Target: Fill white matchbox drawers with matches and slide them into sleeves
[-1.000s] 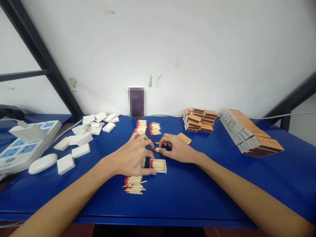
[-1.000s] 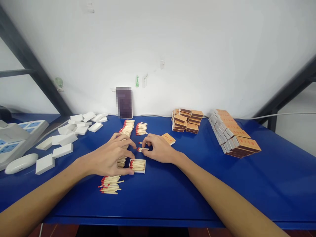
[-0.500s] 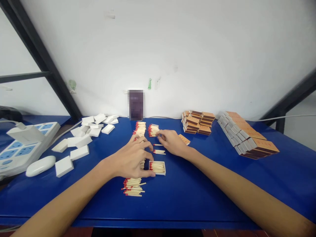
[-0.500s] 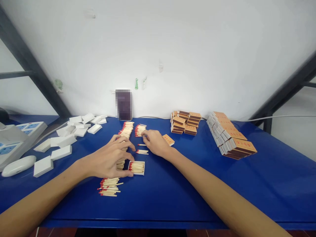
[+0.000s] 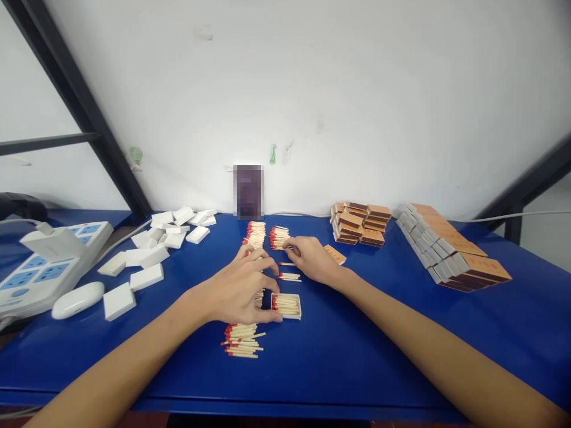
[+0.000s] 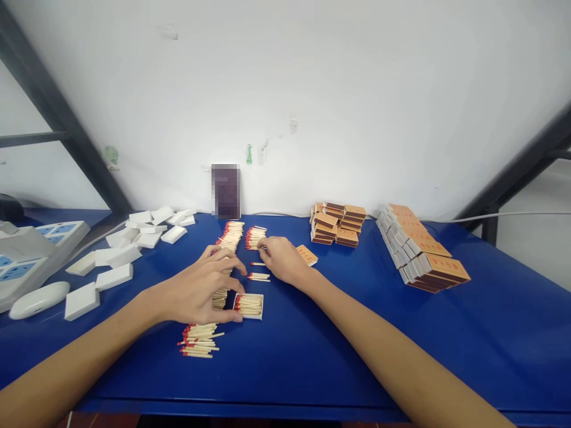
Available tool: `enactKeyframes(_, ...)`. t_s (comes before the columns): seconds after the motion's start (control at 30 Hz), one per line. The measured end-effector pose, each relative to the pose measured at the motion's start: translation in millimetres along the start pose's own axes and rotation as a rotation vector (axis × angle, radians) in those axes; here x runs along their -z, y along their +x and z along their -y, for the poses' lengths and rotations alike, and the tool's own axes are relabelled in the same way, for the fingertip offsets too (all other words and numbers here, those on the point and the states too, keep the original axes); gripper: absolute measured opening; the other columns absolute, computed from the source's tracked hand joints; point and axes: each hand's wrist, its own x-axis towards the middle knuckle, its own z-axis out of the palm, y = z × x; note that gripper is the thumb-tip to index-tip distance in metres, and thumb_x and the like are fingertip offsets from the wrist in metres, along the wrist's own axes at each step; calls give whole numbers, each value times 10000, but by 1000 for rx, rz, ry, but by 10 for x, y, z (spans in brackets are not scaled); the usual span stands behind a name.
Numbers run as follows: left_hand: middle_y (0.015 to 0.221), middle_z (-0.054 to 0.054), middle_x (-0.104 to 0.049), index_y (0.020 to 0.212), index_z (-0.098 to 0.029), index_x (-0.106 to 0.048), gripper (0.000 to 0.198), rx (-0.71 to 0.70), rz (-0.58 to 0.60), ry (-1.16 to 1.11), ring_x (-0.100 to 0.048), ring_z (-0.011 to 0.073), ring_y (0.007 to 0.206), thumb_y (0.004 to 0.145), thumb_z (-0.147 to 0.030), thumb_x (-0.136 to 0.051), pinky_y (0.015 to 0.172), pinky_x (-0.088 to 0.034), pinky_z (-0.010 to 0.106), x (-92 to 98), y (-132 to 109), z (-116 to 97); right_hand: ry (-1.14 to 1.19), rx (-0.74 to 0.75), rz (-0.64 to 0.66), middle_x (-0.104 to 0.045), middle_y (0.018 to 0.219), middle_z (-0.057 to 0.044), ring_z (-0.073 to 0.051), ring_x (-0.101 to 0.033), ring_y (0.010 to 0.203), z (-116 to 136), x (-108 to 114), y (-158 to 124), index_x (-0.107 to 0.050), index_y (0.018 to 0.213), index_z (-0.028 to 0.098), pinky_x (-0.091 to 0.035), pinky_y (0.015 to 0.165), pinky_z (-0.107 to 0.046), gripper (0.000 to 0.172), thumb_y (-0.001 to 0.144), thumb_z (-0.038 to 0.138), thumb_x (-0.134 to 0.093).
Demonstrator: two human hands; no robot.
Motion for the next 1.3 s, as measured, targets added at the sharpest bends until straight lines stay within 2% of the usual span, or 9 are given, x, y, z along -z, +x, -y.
enactKeyframes(0.17,1096,48,-615,872,-236,-734,364,14,24,-2,-504,250,1028,774,-580,-667,962,-281,443,12,9,-9,45,-22,-6,-599,642,-3,-116,-482,573,-4,16,-17,-668,819,154,-318,595,-242,153,886,178,-533)
enactKeyframes(0.4,1097,35,-625,867,-240,-732,341,-4,2,4,-514,243,1018,775,-564,-676,966,-270,440,23,2,-16,87,-64,-3,-553,585,30,-103,-460,538,-1,51,-57,-638,762,162,-308,558,-229,88,832,184,-590)
enactKeyframes(0.67,1089,51,-621,879,-236,-731,365,0,11,1,-509,249,1026,775,-581,-667,960,-277,447,8,7,-2,162,-69,-6,-550,589,36,-102,-463,544,-19,79,-85,-665,825,161,-313,578,-232,132,868,203,-547)
enactKeyframes(0.93,1094,50,-617,882,-237,-731,368,7,20,1,-509,251,1038,780,-584,-660,966,-277,459,9,6,-1,174,-81,-23,-556,575,36,-106,-463,536,-40,49,-72,-671,800,169,-317,571,-232,143,860,209,-547)
enactKeyframes(1.3,1090,51,-621,880,-238,-738,374,5,10,-8,-511,246,1035,778,-589,-660,962,-289,448,16,12,-6,175,-107,23,-580,610,30,-108,-491,561,-38,92,-83,-687,856,167,-339,587,-233,161,812,130,-537)
